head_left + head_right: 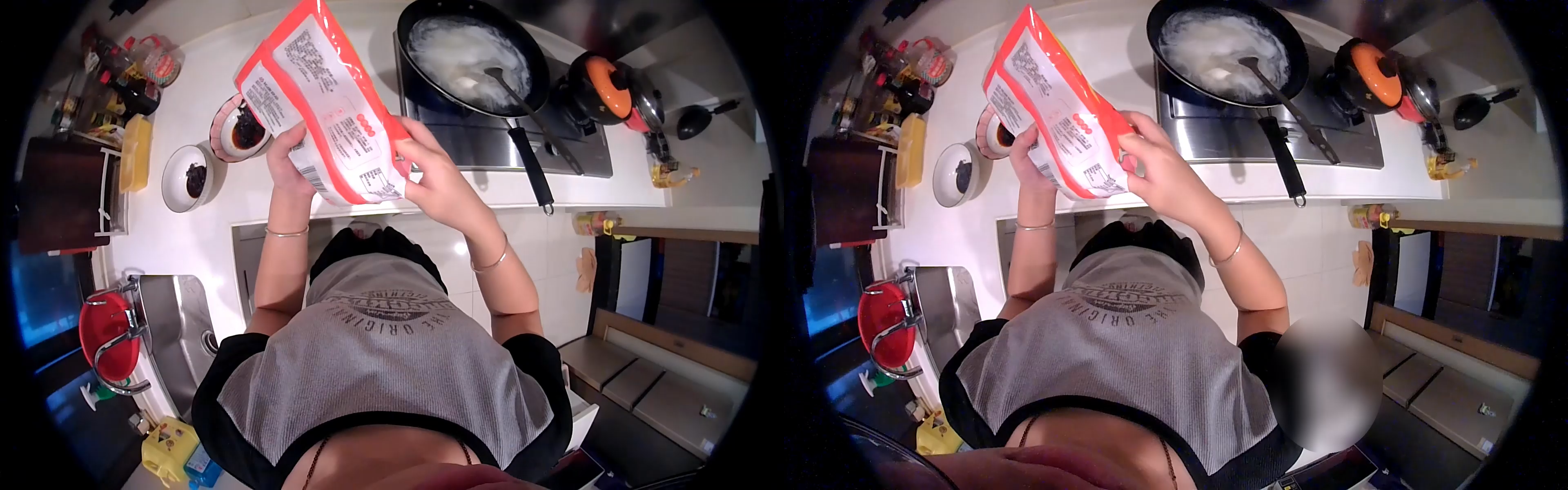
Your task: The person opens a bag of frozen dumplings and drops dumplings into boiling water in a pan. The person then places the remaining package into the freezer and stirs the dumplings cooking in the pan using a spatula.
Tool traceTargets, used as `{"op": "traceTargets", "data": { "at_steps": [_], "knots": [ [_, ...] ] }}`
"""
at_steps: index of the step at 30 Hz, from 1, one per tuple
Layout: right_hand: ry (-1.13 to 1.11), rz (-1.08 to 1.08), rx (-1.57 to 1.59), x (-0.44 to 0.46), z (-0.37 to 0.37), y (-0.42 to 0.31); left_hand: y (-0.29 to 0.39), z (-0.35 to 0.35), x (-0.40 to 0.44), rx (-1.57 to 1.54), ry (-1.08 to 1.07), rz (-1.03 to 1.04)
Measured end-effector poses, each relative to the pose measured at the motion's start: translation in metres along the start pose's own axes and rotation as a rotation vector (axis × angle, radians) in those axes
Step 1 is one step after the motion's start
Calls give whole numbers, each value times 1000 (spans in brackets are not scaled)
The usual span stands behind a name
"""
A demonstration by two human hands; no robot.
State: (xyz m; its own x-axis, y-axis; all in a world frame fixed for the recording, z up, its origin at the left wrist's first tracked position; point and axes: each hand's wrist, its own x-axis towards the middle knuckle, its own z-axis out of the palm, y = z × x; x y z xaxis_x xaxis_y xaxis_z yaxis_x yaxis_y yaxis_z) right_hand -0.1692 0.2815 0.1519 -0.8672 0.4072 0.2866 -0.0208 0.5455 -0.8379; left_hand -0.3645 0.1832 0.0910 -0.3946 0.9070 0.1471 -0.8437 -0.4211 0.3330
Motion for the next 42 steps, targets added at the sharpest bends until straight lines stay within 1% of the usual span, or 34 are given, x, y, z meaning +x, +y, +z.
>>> {"op": "traceTargets", "data": {
  "at_steps": [1,4,6,7,10,13,16,19,21,24,25,28,30,31,34,35,37,38,41,42],
  "knots": [
    [-50,21,59,0,0,2,0,0,-1,6,1,-1],
    [-39,-48,81,1,3,-8,1,-2,-4,-5,-8,6],
    [-1,-157,20,3,5,-7,0,-6,-7,-56,-27,13],
    [19,-212,-12,4,5,-6,1,-7,-8,-23,-18,24],
    [-108,-34,-76,2,0,-7,6,-8,-11,50,-4,37],
    [-173,43,-185,2,3,-5,9,-12,-11,40,-12,14],
    [-160,9,-116,4,0,-7,4,-11,-10,-19,3,5],
    [-120,25,-43,5,0,-12,-1,-15,-10,-60,18,-8],
    [-132,10,-89,4,-2,-12,-3,-17,-9,-102,30,-34],
    [-165,30,-145,5,-8,-13,-6,-14,-10,-70,142,-18],
    [-179,45,-161,6,-9,-14,-7,-12,-12,-67,129,-8],
    [-205,-91,-18,4,3,8,-5,-7,-16,-25,84,9],
    [-224,-59,-43,3,7,14,-4,-8,-18,43,55,8],
    [-237,-44,-53,3,8,13,-4,-8,-18,16,40,-33],
    [-236,53,-54,8,3,-4,-3,-9,-17,-35,128,-24],
    [-186,80,-18,7,4,-4,-5,-7,-18,-56,168,-25],
    [-86,132,51,5,9,-5,-9,0,-20,6,270,22],
    [-88,97,8,4,9,-7,-9,1,-21,36,321,46],
    [-64,14,-89,3,8,-12,-7,-4,-24,-28,165,-13],
    [-33,-2,-101,3,8,-14,-7,-4,-24,-26,159,-13]
  ]
}}
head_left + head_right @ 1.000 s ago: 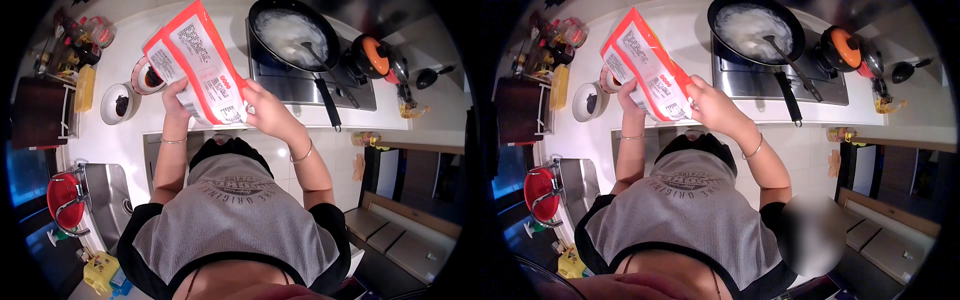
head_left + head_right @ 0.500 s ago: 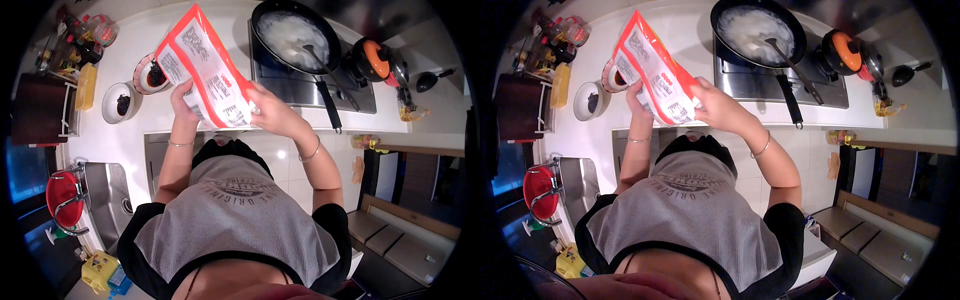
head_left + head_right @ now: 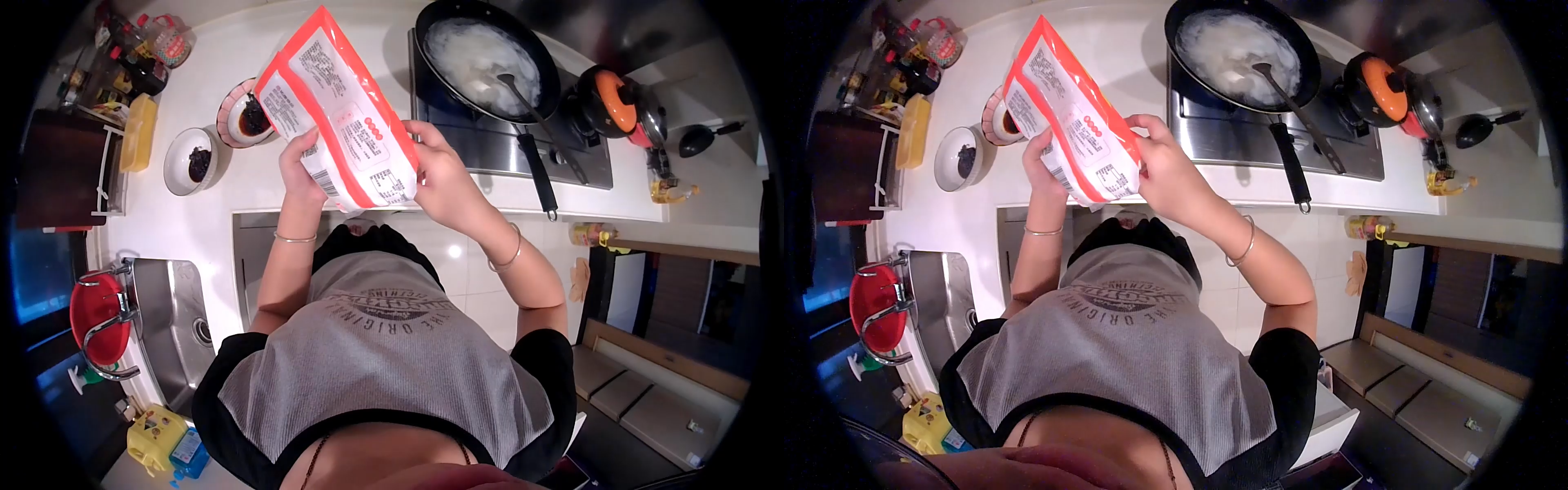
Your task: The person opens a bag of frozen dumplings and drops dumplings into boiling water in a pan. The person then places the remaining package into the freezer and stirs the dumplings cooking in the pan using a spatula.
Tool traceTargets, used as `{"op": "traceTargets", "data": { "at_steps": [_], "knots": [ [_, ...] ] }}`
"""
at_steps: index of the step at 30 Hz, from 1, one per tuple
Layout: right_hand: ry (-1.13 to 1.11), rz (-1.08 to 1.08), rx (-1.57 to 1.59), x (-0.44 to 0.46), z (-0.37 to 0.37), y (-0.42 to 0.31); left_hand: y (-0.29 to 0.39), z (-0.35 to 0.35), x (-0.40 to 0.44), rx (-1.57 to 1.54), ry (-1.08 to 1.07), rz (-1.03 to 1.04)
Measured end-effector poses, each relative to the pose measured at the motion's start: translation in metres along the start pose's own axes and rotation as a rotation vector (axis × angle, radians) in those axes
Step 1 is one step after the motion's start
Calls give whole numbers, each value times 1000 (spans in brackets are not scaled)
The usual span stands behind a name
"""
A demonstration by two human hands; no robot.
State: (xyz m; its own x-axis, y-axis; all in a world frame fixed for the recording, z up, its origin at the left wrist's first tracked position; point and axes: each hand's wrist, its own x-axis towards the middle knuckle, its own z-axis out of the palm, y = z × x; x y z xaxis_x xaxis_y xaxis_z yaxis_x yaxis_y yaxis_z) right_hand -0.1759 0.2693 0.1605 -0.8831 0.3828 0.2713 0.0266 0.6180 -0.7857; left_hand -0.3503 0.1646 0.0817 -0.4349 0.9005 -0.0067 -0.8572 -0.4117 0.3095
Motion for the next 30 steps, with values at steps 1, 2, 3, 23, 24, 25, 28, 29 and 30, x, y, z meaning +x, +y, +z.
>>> {"op": "traceTargets", "data": {
  "at_steps": [1,2,3,23,24,25,28,29,30],
  "knots": [
    [32,-16,-12,0,0,-1,0,1,0,2,-7,1],
    [56,21,20,-2,0,-4,0,1,0,5,-14,3],
    [78,56,51,-4,0,-8,0,1,1,22,-3,27],
    [419,274,-621,42,-105,176,6,12,-2,21,79,98],
    [379,295,-646,42,-108,181,7,11,-2,31,69,100],
    [339,317,-671,41,-110,185,8,9,-2,40,61,101],
    [414,17,-745,35,-116,191,9,12,-3,52,57,98],
    [427,-16,-760,34,-117,192,9,13,-3,52,60,95],
    [461,27,-600,34,-112,172,9,13,-3,39,66,97]
  ]
}}
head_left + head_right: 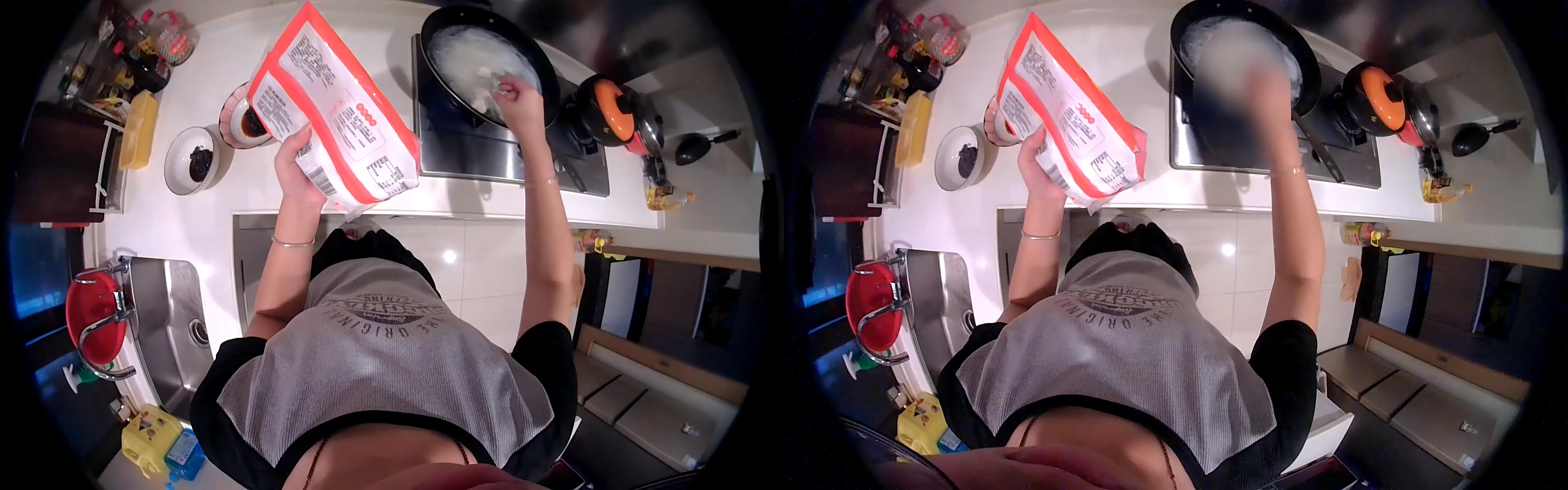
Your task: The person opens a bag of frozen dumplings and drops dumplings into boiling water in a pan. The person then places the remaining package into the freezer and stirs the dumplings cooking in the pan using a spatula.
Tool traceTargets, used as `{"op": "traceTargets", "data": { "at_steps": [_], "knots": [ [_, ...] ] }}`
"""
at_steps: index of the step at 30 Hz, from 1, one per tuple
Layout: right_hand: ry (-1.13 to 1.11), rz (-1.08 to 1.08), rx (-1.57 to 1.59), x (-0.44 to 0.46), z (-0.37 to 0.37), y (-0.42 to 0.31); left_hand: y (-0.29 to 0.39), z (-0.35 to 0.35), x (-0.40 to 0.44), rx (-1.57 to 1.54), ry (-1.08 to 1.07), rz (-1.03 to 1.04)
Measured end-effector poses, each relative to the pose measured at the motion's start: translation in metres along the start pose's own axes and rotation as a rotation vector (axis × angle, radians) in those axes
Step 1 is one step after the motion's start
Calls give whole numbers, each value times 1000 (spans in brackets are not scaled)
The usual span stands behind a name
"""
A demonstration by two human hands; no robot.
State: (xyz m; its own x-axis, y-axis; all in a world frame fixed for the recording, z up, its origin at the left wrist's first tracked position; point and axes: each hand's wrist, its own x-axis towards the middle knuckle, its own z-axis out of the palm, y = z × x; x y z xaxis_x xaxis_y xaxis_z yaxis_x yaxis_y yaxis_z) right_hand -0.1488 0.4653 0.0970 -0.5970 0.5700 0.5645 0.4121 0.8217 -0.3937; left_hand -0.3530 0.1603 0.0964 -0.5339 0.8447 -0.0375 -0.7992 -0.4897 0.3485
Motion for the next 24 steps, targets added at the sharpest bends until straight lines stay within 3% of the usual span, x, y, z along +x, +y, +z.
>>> {"op": "traceTargets", "data": {
  "at_steps": [2,4,6,13,16,22,24],
  "knots": [
    [20,164,290,-5,-26,-77,0,0,1,-24,13,5],
    [-182,213,475,-21,-52,-147,0,2,2,-25,25,28],
    [-155,123,702,-44,-53,-186,-2,1,2,-42,8,14],
    [-376,115,774,-63,-44,-205,-9,3,2,-70,-67,-80],
    [-323,-72,373,-62,-52,-206,-11,3,2,-52,-46,-103],
    [-571,-69,576,-67,-36,-189,-11,-3,4,-69,-170,-154],
    [-618,53,788,-66,-34,-189,-9,-1,4,-48,-184,-129]
  ]
}}
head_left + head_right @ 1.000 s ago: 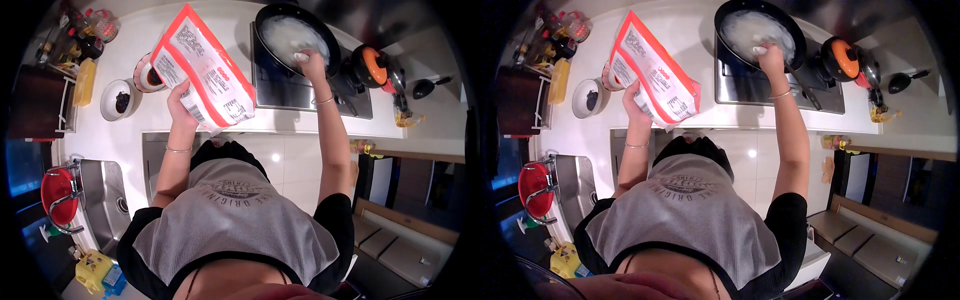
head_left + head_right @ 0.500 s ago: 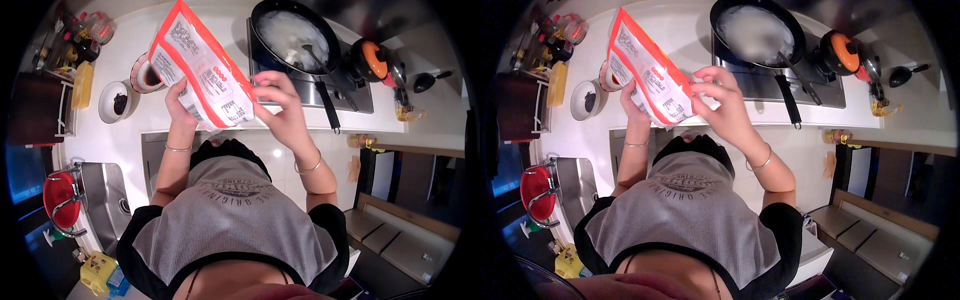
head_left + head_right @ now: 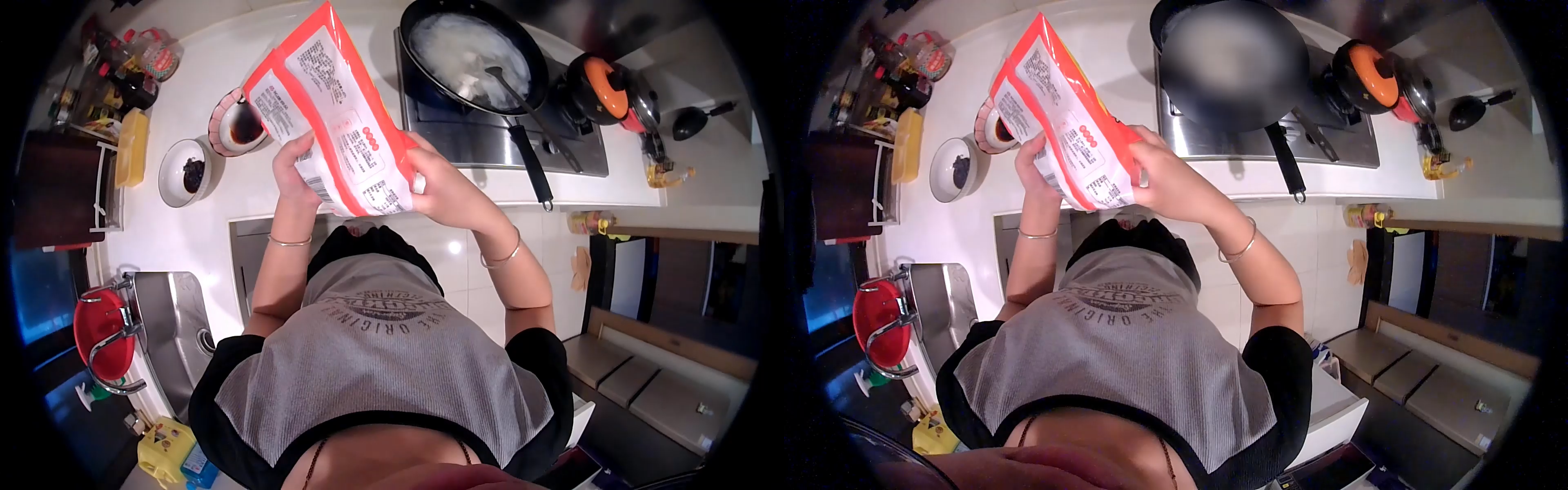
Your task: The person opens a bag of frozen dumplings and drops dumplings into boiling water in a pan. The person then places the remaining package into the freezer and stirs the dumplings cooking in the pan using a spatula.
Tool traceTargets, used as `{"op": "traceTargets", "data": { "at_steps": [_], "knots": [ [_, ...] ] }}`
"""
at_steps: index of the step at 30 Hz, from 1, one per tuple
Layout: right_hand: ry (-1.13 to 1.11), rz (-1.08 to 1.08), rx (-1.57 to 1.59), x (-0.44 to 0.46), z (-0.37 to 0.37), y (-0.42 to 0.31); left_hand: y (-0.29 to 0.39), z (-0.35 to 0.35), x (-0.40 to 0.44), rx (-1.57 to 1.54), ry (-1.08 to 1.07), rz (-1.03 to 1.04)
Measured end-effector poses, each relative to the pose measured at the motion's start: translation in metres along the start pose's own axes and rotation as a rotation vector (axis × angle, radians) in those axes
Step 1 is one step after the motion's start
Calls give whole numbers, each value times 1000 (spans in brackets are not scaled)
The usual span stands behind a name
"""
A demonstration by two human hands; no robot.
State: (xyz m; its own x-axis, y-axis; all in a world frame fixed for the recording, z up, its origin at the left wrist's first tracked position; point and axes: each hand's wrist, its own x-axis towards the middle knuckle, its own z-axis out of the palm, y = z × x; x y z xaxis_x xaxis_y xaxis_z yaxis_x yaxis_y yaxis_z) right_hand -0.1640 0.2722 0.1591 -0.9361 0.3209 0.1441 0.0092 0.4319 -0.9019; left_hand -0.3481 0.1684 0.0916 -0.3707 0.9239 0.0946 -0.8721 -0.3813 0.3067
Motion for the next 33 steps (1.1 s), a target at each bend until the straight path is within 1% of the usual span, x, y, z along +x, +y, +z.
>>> {"op": "traceTargets", "data": {
  "at_steps": [1,2,4,7,10,13,16,17,20,22,23,26,28,30,32,33],
  "knots": [
    [-8,32,119,1,1,-1,1,2,-1,29,12,33],
    [-2,29,99,1,2,-1,1,2,-1,58,24,66],
    [6,24,58,0,4,1,4,-5,0,58,-12,53],
    [-60,-82,-323,-2,-3,6,7,-11,-1,62,-32,35],
    [-144,-97,-218,0,-5,12,7,-12,-2,66,-5,38],
    [-215,-7,-97,3,-13,3,6,-15,-2,53,54,76],
    [-209,2,-65,2,-19,5,8,-15,0,88,126,88],
    [-186,7,-82,2,-19,3,8,-15,0,108,150,84],
    [-115,16,-147,2,-22,-10,7,-15,3,100,113,109],
    [-65,15,-202,3,-30,-21,7,-17,4,82,162,140],
    [-11,-64,-247,3,-33,-16,7,-17,4,72,188,155],
    [222,-10,-355,9,-52,-15,11,-12,3,48,333,242],
    [355,81,-540,20,-79,13,14,-12,0,23,323,244],
    [504,-21,-722,29,-115,66,17,-10,-2,46,345,267],
    [439,268,-720,36,-146,97,18,-9,-5,56,379,261],
    [417,308,-746,36,-154,107,18,-8,-6,59,396,258]
  ]
}}
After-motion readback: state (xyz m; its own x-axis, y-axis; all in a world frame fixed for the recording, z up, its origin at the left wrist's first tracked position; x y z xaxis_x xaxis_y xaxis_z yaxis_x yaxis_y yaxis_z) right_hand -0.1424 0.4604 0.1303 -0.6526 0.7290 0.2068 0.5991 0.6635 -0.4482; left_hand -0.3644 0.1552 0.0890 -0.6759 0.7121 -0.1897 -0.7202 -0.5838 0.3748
